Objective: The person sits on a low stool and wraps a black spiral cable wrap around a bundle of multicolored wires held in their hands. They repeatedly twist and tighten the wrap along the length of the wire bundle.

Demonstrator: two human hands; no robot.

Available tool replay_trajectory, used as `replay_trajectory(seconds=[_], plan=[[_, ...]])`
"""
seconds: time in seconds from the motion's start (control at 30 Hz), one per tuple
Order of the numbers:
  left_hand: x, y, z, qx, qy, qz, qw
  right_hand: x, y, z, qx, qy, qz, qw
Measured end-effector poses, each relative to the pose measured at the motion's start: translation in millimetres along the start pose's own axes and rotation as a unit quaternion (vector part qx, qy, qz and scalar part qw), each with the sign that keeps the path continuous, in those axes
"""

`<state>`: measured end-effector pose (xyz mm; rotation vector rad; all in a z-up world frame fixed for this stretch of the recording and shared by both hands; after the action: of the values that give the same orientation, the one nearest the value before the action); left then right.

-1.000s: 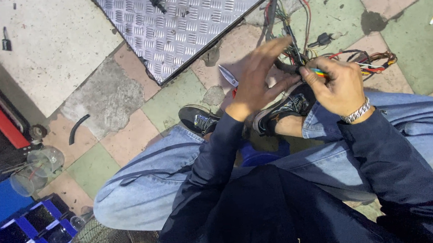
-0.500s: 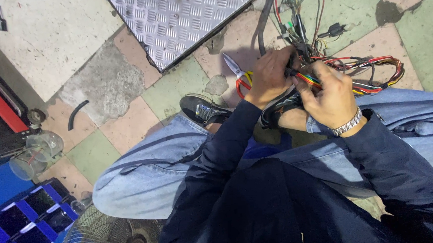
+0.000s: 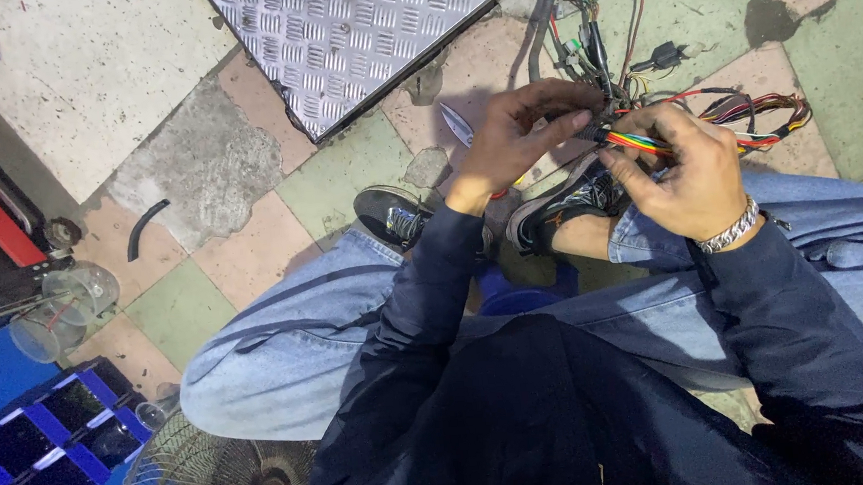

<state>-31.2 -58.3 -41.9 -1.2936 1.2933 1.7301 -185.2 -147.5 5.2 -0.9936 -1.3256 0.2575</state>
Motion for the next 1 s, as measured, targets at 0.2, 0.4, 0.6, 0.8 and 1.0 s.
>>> replay_trajectory(seconds=[0.2,0.4,0.6,0.8,1.0], plan=[[1.2,0.1,5.9,-0.108,0.037,0.054,0.992,2.3,2.0,-1.5,-0.017,-0.064,0.003,0.998],[-29.2,7.2,7.3,0.004,0.000,-0.003,1.000,-24.7,-2.4,1.4,-0.037,0.016,0.025,0.999],[-41.7,12.1,5.5,0.118,0.077,-0.085,0.986,-30.1,-1.8,-2.8,-0.098,0.035,-0.050,0.993],[-45.6,17.7,10.9,0.157,0.137,-0.122,0.970,-49.7,0.5,5.0,-0.110,0.092,-0.106,0.984],[11.6,34.6,-0.7,0.110,0.179,-0.219,0.953,-47.8,5.7,5.1,-0.099,0.148,-0.157,0.971]])
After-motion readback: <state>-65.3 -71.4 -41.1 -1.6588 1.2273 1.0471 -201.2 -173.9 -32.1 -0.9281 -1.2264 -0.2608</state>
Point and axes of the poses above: each hand's wrist, its own z-axis away from the middle knuckle, its own y-axis out of the palm, x = y × z, the point moved 7 cm from there along -z, towards the middle knuckle, and after that the axes turned 1 degree about -y, right-handed, at the moved point
